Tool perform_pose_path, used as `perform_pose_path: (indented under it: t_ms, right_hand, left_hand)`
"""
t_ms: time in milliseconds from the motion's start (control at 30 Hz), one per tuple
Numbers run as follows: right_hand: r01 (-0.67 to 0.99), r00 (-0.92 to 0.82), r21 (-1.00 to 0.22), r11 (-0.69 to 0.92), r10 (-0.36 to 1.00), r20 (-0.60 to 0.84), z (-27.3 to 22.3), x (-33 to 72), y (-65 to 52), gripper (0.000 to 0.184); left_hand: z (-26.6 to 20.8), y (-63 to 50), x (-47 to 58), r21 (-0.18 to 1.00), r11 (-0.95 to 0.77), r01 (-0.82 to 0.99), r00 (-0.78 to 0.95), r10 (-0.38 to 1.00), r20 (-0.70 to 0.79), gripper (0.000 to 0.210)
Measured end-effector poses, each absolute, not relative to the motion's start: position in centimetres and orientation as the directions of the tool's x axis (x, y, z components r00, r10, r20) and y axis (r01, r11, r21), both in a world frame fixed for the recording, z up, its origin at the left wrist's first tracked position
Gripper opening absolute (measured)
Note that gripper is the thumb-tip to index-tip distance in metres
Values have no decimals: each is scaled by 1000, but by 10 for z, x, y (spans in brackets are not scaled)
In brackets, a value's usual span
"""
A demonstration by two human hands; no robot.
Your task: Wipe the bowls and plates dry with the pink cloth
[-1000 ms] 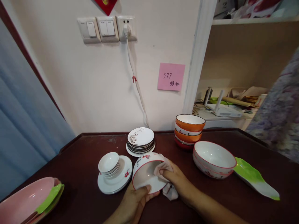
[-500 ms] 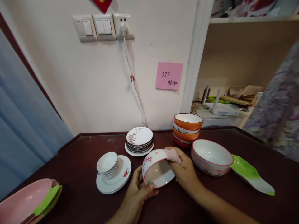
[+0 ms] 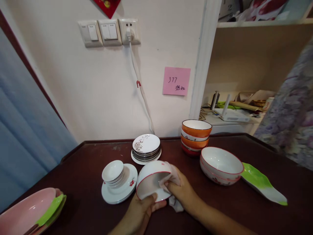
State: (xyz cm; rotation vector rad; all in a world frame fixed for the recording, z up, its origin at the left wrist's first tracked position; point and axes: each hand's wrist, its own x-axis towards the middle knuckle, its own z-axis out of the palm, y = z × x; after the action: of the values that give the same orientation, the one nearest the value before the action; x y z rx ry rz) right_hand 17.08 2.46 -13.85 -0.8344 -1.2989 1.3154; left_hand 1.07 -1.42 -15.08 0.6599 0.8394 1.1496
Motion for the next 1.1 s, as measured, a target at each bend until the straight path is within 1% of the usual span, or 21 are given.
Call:
perform_pose_path:
  t_ms: [67,167,267,333,400,433,500,533,600,633,700,767,800,867,933,1000,1100]
  right_hand:
    - [-250,-203,-959,132,961,186,-145,167,23,43]
    - [-252,-173,-959,130,969,177,-144,166,24,38]
    - [-233,-90,-959,159,979,184,-137,171,29,36]
    - [-176,-14,-962,210,976,216,-132,178,33,34]
    - [-55,44,-949,310,950,308,-128,185,34,35]
    - [18,46,-923,384,922,385,-127,189,34,38]
    - [139,-20,-823,551,832,554,-124,195,32,48]
    - [171,-74,-765,621,783,618,-123,196,30,52]
    - [179,-151,-698,693,720,677,-120,197,28,56]
    - [171,-158,-708,685,729,666,-119,196,27,55]
    - [135,-112,-806,576,817,565,-119,191,27,49]
    - [50,-65,-925,378,925,374,-122,184,28,43]
    - [-5,-65,-962,274,960,274,-126,180,28,42]
    - [-123,-101,-984,126,985,139,-136,173,28,41]
    - [-223,-154,-973,59,984,94,-146,167,28,39]
    - [-276,-180,-961,31,980,83,-152,164,28,36]
    - [-257,-150,-965,56,984,97,-148,165,29,34]
  left_hand:
    - [-150,-14,10,811,285,-510,196,957,-214,51]
    - [-150,-14,10,823,297,-484,225,951,-211,48]
    - [-150,-13,10,846,303,-439,282,940,-191,44]
    - [-149,-13,12,868,283,-408,286,943,-173,50]
    - [-148,-13,13,893,245,-377,237,958,-163,58]
    - [-149,-14,14,903,229,-363,211,964,-160,61]
    - [-151,-14,14,916,218,-337,189,969,-162,60]
    - [-152,-14,14,916,226,-332,190,967,-170,58]
    - [-156,-13,13,902,254,-349,195,961,-195,55]
    - [-158,-13,12,891,266,-367,193,959,-207,52]
    - [-160,-13,11,866,281,-413,197,956,-216,48]
    - [-160,-13,11,845,284,-453,213,955,-207,46]
    - [-159,-13,11,836,282,-471,216,956,-201,46]
    - [-156,-13,11,819,277,-502,207,958,-198,50]
    - [-153,-13,12,806,276,-524,196,960,-201,57]
    - [-150,-13,12,795,285,-536,204,957,-205,63]
    - [-146,-13,12,805,304,-510,242,948,-204,60]
